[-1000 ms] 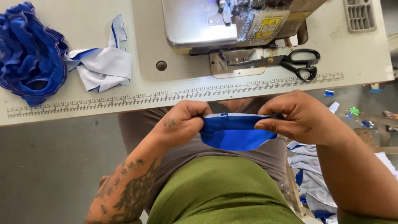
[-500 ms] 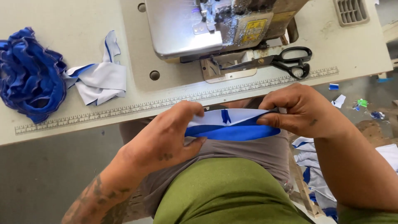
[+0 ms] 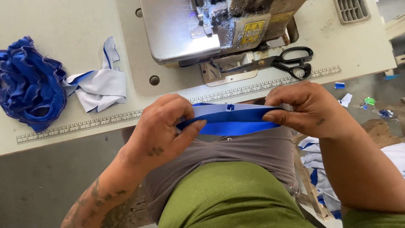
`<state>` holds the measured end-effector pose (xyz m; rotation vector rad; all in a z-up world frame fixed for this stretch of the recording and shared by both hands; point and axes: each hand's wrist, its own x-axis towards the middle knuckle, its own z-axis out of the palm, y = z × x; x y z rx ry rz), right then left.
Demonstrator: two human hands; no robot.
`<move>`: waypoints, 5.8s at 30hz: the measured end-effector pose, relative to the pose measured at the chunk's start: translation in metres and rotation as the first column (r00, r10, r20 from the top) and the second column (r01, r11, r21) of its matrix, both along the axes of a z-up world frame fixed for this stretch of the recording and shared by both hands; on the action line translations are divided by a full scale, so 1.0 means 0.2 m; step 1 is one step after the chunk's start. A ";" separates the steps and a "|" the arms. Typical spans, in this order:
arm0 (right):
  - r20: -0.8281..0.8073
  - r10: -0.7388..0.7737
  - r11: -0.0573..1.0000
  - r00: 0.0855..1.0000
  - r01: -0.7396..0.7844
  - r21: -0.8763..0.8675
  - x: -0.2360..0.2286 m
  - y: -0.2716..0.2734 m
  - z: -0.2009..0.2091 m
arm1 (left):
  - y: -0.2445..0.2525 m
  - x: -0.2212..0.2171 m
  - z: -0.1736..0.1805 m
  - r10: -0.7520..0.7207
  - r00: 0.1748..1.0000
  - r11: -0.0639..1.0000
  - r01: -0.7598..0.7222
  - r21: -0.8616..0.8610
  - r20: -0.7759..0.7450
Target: Sewing blue and white fabric strips together using an industrial overlock machine in a factory setting.
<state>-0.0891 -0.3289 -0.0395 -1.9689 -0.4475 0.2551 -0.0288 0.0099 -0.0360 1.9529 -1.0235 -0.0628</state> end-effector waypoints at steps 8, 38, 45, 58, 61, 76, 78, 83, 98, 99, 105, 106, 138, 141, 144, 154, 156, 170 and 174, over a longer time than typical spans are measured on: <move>0.022 -0.082 0.996 0.996 0.083 -0.017 0.00 0.00 -0.01 | -0.04 0.04 -0.02 0.148 0.987 0.974 -0.134 0.182 -0.069; -0.011 -0.404 0.871 0.915 0.389 0.301 0.07 0.34 -0.43 | -0.06 0.49 0.24 0.256 0.966 0.856 -0.208 0.474 -0.039; -0.043 -0.515 0.793 0.856 0.494 0.357 0.18 0.59 -0.58 | -0.19 0.93 0.00 0.019 0.978 0.877 -0.116 0.467 0.207; -0.101 -0.538 0.753 0.837 0.531 0.389 0.17 0.59 -0.52 | -0.30 1.00 -0.18 0.201 0.911 0.845 -0.347 0.407 0.359; -0.137 -0.568 0.732 0.811 0.574 0.366 0.23 0.59 -0.51 | -0.33 1.08 -0.20 0.267 0.897 0.826 -0.401 0.395 0.352; -0.296 -0.551 0.675 0.780 0.625 0.391 0.31 0.62 -0.42 | -0.39 1.22 -0.15 0.351 0.890 0.782 -0.450 0.431 0.292; -0.315 -0.554 0.659 0.771 0.637 0.400 0.33 0.62 -0.43 | -0.39 1.25 -0.19 0.363 0.896 0.774 -0.443 0.453 0.255; -0.177 -0.607 0.654 0.775 0.614 0.442 0.43 0.59 -0.45 | -0.37 1.38 -0.28 0.357 0.785 0.785 -0.546 0.292 0.507; -0.177 -0.565 0.675 0.806 0.575 0.463 0.41 0.63 -0.67 | -0.37 1.21 -0.11 0.564 0.824 0.785 -0.553 0.280 0.048; -0.174 -0.568 0.674 0.804 0.576 0.463 0.41 0.62 -0.67 | -0.37 1.21 -0.11 0.562 0.826 0.787 -0.551 0.278 0.048; -0.127 -0.569 0.672 0.812 0.549 0.497 0.41 0.63 -0.68 | -0.37 1.22 -0.16 0.560 0.825 0.796 -0.560 0.228 0.072; -0.133 -0.566 0.670 0.814 0.548 0.501 0.41 0.62 -0.69 | -0.36 1.22 -0.17 0.559 0.825 0.798 -0.563 0.214 0.083; -0.113 -0.567 0.654 0.816 0.530 0.539 0.40 0.63 -0.71 | -0.37 1.19 -0.11 0.534 0.844 0.810 -0.527 0.258 0.048; -0.135 -0.537 0.652 0.833 0.512 0.559 0.41 0.63 -0.72 | -0.36 1.19 -0.11 0.544 0.838 0.806 -0.535 0.252 0.042; -0.110 -0.555 0.638 0.824 0.507 0.580 0.42 0.63 -0.71 | -0.38 1.22 -0.12 0.544 0.835 0.815 -0.549 0.186 0.079; -0.128 -0.614 0.585 0.779 0.558 0.589 0.41 0.68 -0.69 | -0.35 1.22 -0.16 0.536 0.840 0.809 -0.539 0.233 0.084; -0.128 -0.625 0.542 0.770 0.547 0.639 0.41 0.71 -0.66 | -0.34 1.24 -0.21 0.534 0.826 0.805 -0.562 0.190 0.180; -0.181 -0.619 0.518 0.764 0.570 0.638 0.40 0.69 -0.68 | -0.36 1.18 -0.13 0.515 0.837 0.793 -0.547 0.267 0.186; -0.175 -0.613 0.530 0.771 0.565 0.633 0.41 0.67 -0.67 | -0.36 1.20 -0.15 0.511 0.834 0.783 -0.552 0.286 0.209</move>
